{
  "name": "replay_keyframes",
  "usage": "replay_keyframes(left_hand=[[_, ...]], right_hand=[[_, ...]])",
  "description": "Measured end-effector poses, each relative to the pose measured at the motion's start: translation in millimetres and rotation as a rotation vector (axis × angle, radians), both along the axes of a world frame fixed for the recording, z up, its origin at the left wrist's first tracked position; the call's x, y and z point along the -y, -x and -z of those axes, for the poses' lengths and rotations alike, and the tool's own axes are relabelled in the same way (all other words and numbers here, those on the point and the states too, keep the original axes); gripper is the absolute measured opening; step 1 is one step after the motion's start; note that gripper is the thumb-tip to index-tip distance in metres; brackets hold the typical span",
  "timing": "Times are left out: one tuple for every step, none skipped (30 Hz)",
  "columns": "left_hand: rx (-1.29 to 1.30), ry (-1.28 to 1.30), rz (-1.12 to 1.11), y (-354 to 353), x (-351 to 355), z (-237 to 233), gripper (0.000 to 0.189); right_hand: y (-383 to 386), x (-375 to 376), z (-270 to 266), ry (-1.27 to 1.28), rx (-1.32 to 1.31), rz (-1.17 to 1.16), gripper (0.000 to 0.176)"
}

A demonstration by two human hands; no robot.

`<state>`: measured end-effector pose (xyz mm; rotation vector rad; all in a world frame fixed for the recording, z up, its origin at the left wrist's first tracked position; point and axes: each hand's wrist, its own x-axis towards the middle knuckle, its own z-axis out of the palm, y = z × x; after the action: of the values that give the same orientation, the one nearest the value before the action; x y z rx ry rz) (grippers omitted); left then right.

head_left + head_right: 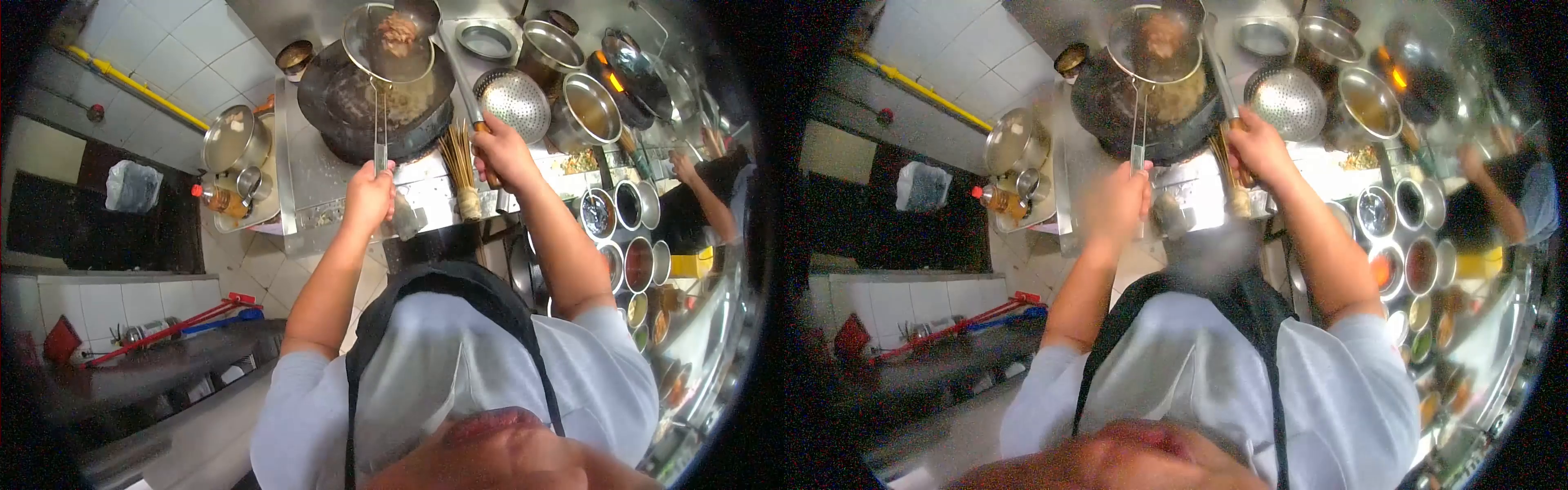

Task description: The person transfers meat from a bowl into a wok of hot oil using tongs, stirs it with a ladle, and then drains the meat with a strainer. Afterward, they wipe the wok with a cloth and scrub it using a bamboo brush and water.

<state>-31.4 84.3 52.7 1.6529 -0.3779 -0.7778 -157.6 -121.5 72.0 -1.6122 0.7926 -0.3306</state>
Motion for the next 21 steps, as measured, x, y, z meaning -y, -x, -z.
replay_keyframes(left_hand=[[0.034,-0.071,0.032,-3,3,-12,0.018],[0.032,-0.075,0.028,-5,6,-12,0.018],[-0.018,-0.066,0.014,-8,10,-12,0.017],[-0.069,-0.06,-0.001,-11,12,-12,0.017],[-0.118,-0.025,-0.003,-13,13,-9,0.014],[-0.121,-0.034,-0.01,-13,13,-6,0.014],[-0.2,-0.02,-0.008,-13,14,-2,0.013],[-0.283,-0.013,-0.001,-12,14,0,0.013],[-0.292,-0.031,0.007,-9,14,1,0.013],[-0.335,-0.003,0.02,-7,17,-3,0.014],[-0.38,0.028,0.036,-5,22,-7,0.016],[-0.393,0.017,0.057,-1,28,-9,0.016],[-0.335,-0.015,0.079,3,35,-10,0.017],[-0.271,-0.039,0.1,7,43,-9,0.017],[-0.213,-0.064,0.148,9,53,-5,0.02],[-0.214,-0.059,0.164,12,62,-1,0.02],[-0.068,-0.146,0.202,17,70,2,0.02],[0.079,-0.233,0.235,19,76,7,0.021],[0.61,-0.233,0.267,12,82,44,0.021],[0.613,-0.227,0.268,16,88,42,0.021],[0.671,-0.267,0.271,24,91,40,0.021]], right_hand=[[-3,2,-1,-0.253,0.099,-0.016,0.031],[-4,1,-2,-0.51,0.195,-0.034,0.018],[-1,-3,-6,-0.633,0.258,-0.075,0.009],[2,-8,-4,-0.64,0.256,-0.081,0.009],[4,-12,-2,-0.796,0.292,-0.051,0.008],[7,-16,1,-0.953,0.326,-0.017,0.009],[10,-20,-1,-1.013,0.343,-0.023,0.009],[12,-19,-3,-1.026,0.341,-0.016,0.009],[18,-17,-6,-1.148,0.391,-0.019,0.011],[23,-14,-9,-1.262,0.445,-0.019,0.013],[30,-11,-10,-1.344,0.52,-0.058,0.023],[39,-8,-11,-1.333,0.56,-0.024,0.024],[49,-9,-19,-1.28,0.563,0.029,0.027],[57,-9,-26,-1.222,0.567,0.075,0.029],[72,2,-16,-1.203,0.626,0.0,0.013],[86,3,-21,-1.078,0.592,0.082,0.012],[100,6,-20,-0.932,0.5,0.142,0.011],[112,10,-19,-0.79,0.405,0.199,0.01],[120,12,-18,-0.631,0.288,0.198,0.009],[133,19,-5,-0.444,0.16,0.157,0.018],[141,19,4,-0.187,-0.049,0.179,0.033]])
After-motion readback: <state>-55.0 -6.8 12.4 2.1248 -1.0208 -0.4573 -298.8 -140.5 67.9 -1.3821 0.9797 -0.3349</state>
